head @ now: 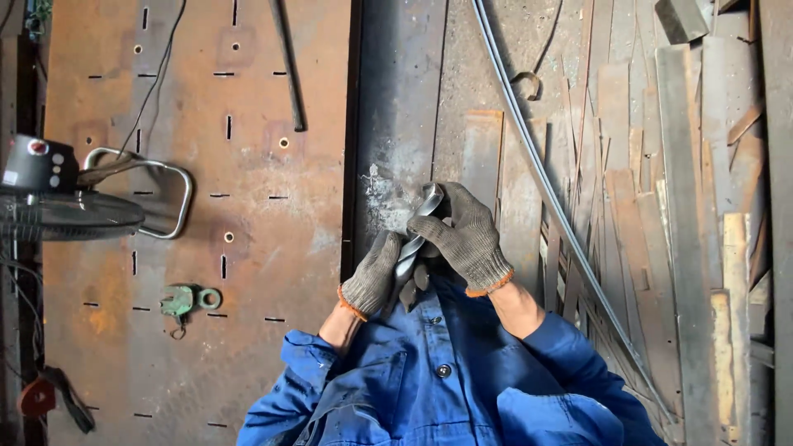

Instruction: Adjusting a magnetic drill and sharpening a large drill bit on a bench grinder.

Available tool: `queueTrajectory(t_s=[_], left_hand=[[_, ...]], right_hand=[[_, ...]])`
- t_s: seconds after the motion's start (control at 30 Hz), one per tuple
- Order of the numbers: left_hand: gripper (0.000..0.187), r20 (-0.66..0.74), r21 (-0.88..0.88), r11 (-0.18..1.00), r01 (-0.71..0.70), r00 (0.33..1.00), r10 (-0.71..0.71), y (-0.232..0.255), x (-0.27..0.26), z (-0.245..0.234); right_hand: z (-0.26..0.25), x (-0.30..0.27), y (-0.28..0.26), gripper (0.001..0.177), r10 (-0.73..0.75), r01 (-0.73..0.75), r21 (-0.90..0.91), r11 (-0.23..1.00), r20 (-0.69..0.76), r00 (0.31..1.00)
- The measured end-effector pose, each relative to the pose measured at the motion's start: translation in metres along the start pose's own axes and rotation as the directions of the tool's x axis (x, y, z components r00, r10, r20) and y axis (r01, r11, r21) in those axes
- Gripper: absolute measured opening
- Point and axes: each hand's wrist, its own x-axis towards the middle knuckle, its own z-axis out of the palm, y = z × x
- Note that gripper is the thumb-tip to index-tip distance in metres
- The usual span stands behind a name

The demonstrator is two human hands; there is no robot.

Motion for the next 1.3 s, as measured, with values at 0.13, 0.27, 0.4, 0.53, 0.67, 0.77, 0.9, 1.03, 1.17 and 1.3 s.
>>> queueTrajectory(t_s=[0.13,0.27,0.4,0.53,0.67,0.77,0.9,1.03,1.17,1.3], left_hand=[[0.062,-0.001,0.043,0.999,0.004,1.0,-0.004,0.045,0.087,-0.026],[0.052,-0.019,0.305,0.945,-0.121,0.991,0.133,0.097,0.171,-0.052],[0.046,-0.035,0.299,0.949,-0.096,0.993,0.112,0.169,0.248,-0.069],[0.046,0.03,0.232,0.97,0.072,0.996,-0.081,0.259,0.313,-0.06],[0.045,-0.059,0.184,0.942,0.279,0.96,-0.273,0.329,0.384,-0.056],[0.06,-0.026,0.179,0.939,0.295,0.955,-0.295,0.362,0.453,-0.073],[0.067,-0.074,0.192,0.925,0.329,0.944,-0.321,0.426,0.537,-0.069],[0.06,-0.038,0.095,0.961,0.261,0.965,-0.259,0.493,0.619,-0.061],[0.052,0.002,-0.027,0.989,0.144,0.99,-0.144,0.569,0.688,-0.047],[0.06,-0.056,0.027,0.987,0.161,0.986,-0.159,0.579,0.771,-0.109]], right_hand=[[-0.015,0.097,-0.005,0.048,0.032,-0.036,-0.037,0.999,-0.099,0.995],[-0.029,0.197,-0.006,0.045,0.06,-0.087,-0.118,0.989,-0.218,0.974],[-0.045,0.301,-0.007,0.04,-0.03,-0.024,-0.204,0.979,-0.256,0.966],[-0.07,0.386,-0.034,0.036,0.074,-0.086,-0.037,0.996,-0.249,0.966],[-0.099,0.469,-0.046,0.033,0.237,-0.197,0.204,0.959,-0.193,0.952],[-0.122,0.541,-0.041,0.033,0.184,-0.143,0.23,0.963,-0.168,0.969],[-0.159,0.653,-0.023,0.031,0.144,-0.11,0.284,0.953,-0.1,0.984],[-0.192,0.749,-0.039,0.031,0.06,-0.049,0.327,0.944,-0.025,0.998],[-0.217,0.854,-0.058,0.038,0.008,-0.022,0.339,0.941,0.043,0.999],[-0.23,0.944,-0.069,0.043,0.147,-0.179,0.373,0.91,0.113,0.983]])
